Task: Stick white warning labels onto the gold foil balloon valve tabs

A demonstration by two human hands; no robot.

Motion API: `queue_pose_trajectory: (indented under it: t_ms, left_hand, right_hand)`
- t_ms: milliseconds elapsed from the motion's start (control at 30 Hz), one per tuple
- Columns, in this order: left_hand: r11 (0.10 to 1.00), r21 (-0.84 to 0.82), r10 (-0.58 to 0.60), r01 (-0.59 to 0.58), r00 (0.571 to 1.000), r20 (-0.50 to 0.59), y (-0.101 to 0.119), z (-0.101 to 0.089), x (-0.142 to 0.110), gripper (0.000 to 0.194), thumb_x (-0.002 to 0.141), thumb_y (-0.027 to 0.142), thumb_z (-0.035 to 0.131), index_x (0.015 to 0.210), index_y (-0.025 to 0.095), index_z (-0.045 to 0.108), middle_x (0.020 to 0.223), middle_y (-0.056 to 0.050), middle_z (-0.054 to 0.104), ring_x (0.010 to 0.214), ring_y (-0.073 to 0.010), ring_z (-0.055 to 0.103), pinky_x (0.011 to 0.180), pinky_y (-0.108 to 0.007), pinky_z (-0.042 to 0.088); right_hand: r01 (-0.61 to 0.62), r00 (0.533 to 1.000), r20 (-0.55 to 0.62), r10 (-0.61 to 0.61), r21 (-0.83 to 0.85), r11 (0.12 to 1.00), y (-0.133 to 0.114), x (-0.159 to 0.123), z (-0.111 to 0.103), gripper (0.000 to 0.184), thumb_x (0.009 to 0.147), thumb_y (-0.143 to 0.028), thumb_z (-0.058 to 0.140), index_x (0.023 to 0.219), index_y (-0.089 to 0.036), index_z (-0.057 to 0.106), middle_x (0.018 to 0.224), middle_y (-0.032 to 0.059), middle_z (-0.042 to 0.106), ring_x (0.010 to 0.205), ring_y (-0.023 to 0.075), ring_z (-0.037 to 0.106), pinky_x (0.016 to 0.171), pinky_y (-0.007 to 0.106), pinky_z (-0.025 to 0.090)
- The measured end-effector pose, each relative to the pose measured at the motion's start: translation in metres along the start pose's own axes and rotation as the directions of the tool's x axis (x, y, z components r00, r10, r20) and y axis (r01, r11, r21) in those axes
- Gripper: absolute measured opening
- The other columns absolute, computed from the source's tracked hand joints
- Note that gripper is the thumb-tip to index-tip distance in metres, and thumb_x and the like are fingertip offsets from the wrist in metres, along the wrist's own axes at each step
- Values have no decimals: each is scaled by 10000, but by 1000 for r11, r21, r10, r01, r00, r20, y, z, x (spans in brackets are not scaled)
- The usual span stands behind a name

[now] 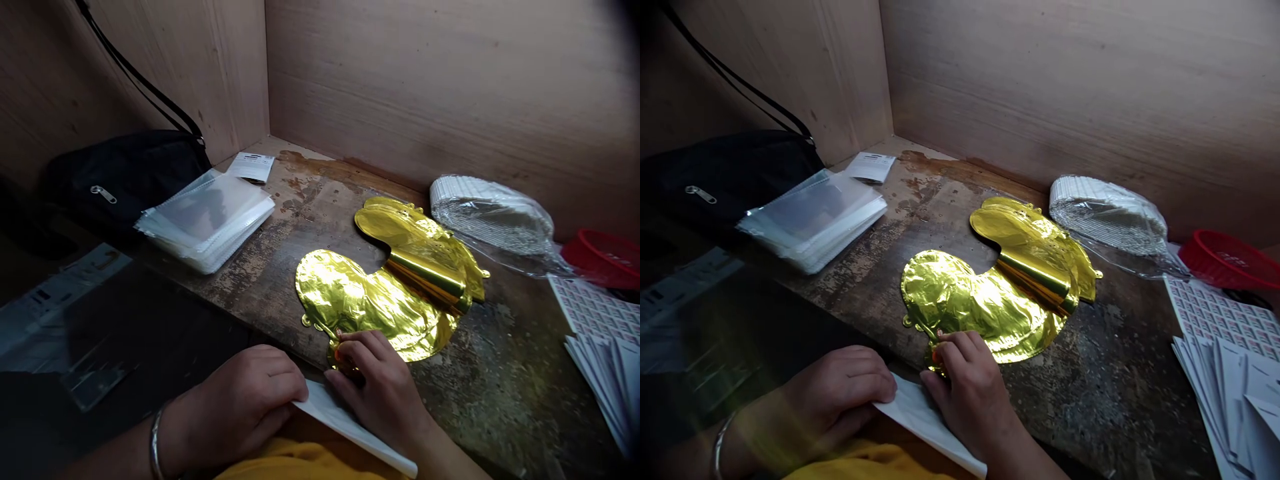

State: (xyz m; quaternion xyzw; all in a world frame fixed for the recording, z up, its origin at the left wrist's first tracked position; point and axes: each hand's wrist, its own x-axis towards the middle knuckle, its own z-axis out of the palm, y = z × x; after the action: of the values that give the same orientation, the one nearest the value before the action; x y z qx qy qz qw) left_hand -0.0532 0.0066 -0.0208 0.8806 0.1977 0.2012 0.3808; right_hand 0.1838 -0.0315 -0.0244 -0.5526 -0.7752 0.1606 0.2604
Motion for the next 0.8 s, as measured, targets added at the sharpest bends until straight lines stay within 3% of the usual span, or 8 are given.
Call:
queue_pose_trajectory:
  t_ms: [133,367,500,600,700,767,800]
  left_hand:
    - [1000,-9,0,0,1000,-24,0,-2,1,168,854,75,480,947,196,550,868,-15,626,821,-157,573,775,-284,423]
    - [1000,0,5,-5,1000,-18,-1,-3,5,160,856,72,467,927,186,555,853,-18,622,815,-158,561,779,-300,435]
    - [992,119,47,-39,996,-71,-1,-3,12,149,851,84,518,935,192,577,1178,-37,622,1106,-194,527,1019,-360,368]
    - [973,230,38,-34,999,-13,-1,-3,23,80,857,130,545,888,188,590,1399,-27,517,1282,-217,435,1136,-386,262]
    - [957,289,8,-22,999,49,-3,-1,35,62,882,182,540,861,181,598,1418,-49,514,1318,-213,429,1184,-392,199]
    - [955,296,1,-21,998,69,-6,-1,40,93,899,209,526,922,186,614,1415,-61,522,1329,-206,430,1195,-401,186]
    - [956,293,0,-23,997,78,-8,0,42,117,903,214,519,962,190,618,1418,-61,521,1338,-203,423,1197,-407,185]
  right_hand:
    - [-159,985,84,150,118,980,3,9,-4,61,826,-179,638,885,-194,628,956,77,612,886,214,600,749,343,522]
    - [-235,964,181,196,223,946,6,22,-17,174,922,-199,493,828,-200,639,883,53,627,797,176,611,714,294,490]
    - [-360,924,231,305,257,897,9,28,-21,211,942,-260,480,774,-200,592,762,21,608,719,168,576,663,286,455]
    - [-398,905,256,338,238,886,13,34,-22,237,953,-301,455,762,-201,552,707,4,567,677,162,531,626,285,423]
    - [-390,901,297,316,237,890,15,35,-24,247,964,-324,429,778,-202,536,715,0,554,676,156,510,623,282,411]
    - [-381,894,347,284,255,888,14,33,-26,140,895,-345,568,886,-206,548,791,1,582,727,164,527,644,280,427]
    - [-379,890,364,275,253,890,13,32,-27,215,826,-334,661,958,-210,544,841,3,593,756,170,538,656,280,437]
